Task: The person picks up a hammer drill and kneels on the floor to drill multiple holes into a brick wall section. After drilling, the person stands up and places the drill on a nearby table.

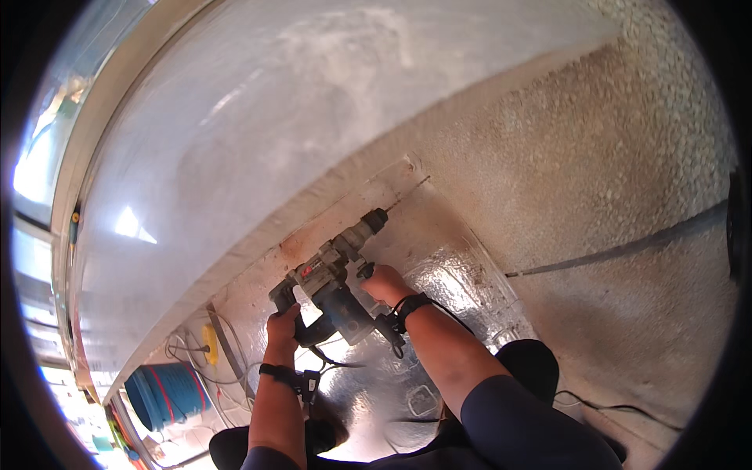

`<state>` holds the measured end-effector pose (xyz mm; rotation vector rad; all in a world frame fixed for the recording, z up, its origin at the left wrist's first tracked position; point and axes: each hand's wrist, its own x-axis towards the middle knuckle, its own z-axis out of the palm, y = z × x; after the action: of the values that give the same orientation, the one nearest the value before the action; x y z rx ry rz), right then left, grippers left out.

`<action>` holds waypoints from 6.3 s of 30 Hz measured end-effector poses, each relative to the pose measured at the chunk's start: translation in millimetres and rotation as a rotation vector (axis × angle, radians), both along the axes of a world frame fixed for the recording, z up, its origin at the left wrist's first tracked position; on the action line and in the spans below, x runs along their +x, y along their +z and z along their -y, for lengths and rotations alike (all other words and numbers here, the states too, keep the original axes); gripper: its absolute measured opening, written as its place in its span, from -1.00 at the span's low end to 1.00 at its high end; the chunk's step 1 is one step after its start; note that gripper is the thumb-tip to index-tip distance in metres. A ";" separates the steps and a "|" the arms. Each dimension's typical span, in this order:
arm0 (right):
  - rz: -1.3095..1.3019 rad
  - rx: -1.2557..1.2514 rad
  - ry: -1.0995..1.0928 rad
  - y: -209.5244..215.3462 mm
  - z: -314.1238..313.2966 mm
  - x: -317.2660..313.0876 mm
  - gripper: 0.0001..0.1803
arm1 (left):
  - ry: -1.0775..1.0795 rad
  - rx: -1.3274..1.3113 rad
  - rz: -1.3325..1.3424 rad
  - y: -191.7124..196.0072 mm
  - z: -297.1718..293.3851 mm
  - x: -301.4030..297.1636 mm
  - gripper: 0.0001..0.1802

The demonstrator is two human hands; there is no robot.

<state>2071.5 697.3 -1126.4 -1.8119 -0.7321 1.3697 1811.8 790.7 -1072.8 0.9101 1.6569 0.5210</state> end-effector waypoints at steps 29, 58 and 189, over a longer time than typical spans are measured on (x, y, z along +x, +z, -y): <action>0.358 0.003 -0.061 -43.1 -17.1 0.7 -0.68 | -0.032 0.084 0.003 -107.5 -43.9 13.2 -0.82; 0.390 0.017 -0.097 -40.6 -3.6 11.7 -0.73 | -0.006 0.023 -0.124 -105.8 -27.6 18.1 -0.82; 0.519 0.125 -0.127 -105.7 -20.0 -2.6 -0.72 | -0.093 0.057 -0.058 -122.8 -44.7 25.4 -0.78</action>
<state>2069.0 717.3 -1232.1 -2.0922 -0.9222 0.7535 1837.2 835.4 -1195.7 1.0473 1.6501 0.4846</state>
